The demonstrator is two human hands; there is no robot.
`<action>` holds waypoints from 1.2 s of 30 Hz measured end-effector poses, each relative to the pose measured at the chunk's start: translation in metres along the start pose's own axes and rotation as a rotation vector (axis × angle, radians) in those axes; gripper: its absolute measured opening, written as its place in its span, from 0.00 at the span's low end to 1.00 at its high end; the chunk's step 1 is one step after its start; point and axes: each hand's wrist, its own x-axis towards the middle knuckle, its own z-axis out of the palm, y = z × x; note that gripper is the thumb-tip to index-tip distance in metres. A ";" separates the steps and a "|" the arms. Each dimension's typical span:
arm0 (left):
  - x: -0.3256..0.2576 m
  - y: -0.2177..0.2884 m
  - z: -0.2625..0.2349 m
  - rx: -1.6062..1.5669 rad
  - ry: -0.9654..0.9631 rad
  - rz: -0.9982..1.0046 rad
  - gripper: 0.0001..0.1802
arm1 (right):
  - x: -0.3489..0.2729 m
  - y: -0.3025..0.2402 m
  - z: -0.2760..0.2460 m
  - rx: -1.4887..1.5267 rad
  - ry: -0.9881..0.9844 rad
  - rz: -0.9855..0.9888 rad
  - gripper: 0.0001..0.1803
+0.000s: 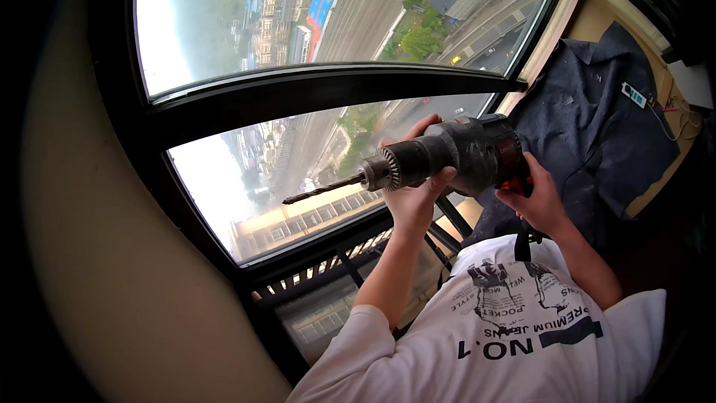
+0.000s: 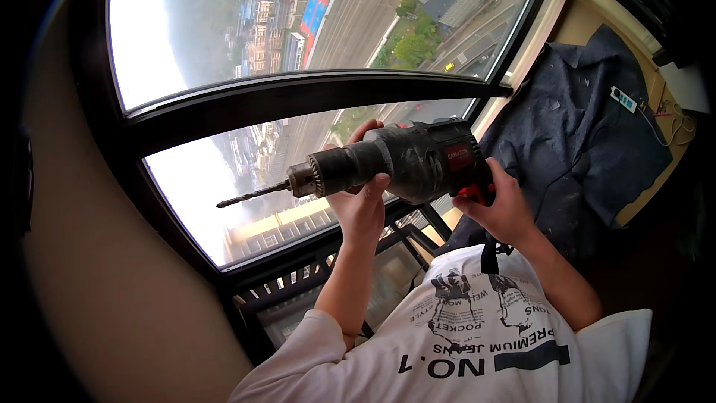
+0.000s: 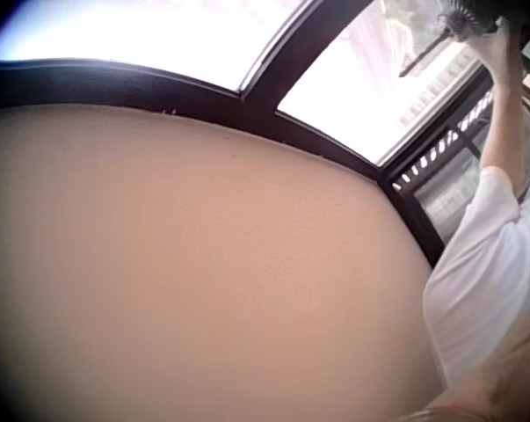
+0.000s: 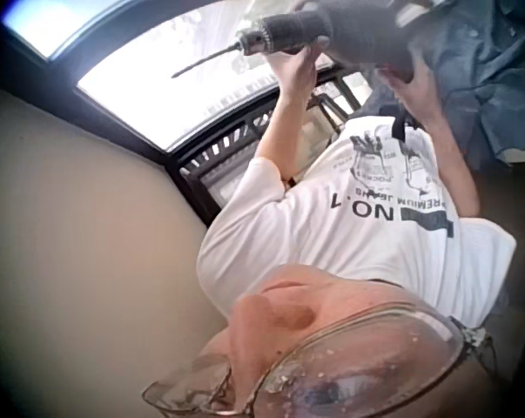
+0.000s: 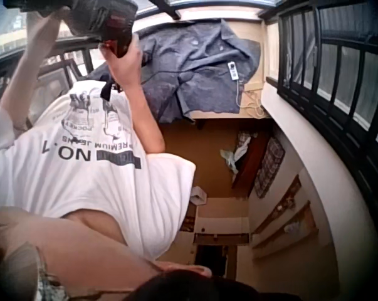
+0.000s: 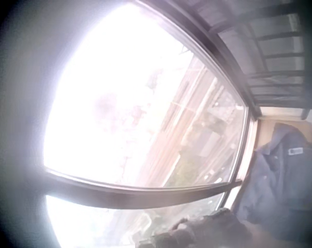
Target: The person uses a corded power drill to create holes in the wall adjacent to a window frame. The person repeatedly positions the drill, activates it to drill into the wall, and retracts it to check the progress or move to a new spot.
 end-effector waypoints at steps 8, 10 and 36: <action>0.044 0.078 -0.075 -0.039 -0.197 0.287 0.31 | 0.045 -0.023 0.069 1.096 -0.648 -0.042 0.35; 0.053 0.086 -0.089 -0.021 -0.256 0.336 0.33 | 0.059 -0.019 0.090 1.148 -0.735 -0.003 0.34; 0.124 0.158 -0.121 0.254 0.066 0.894 0.23 | 0.139 -0.043 0.226 1.314 -0.593 -0.395 0.19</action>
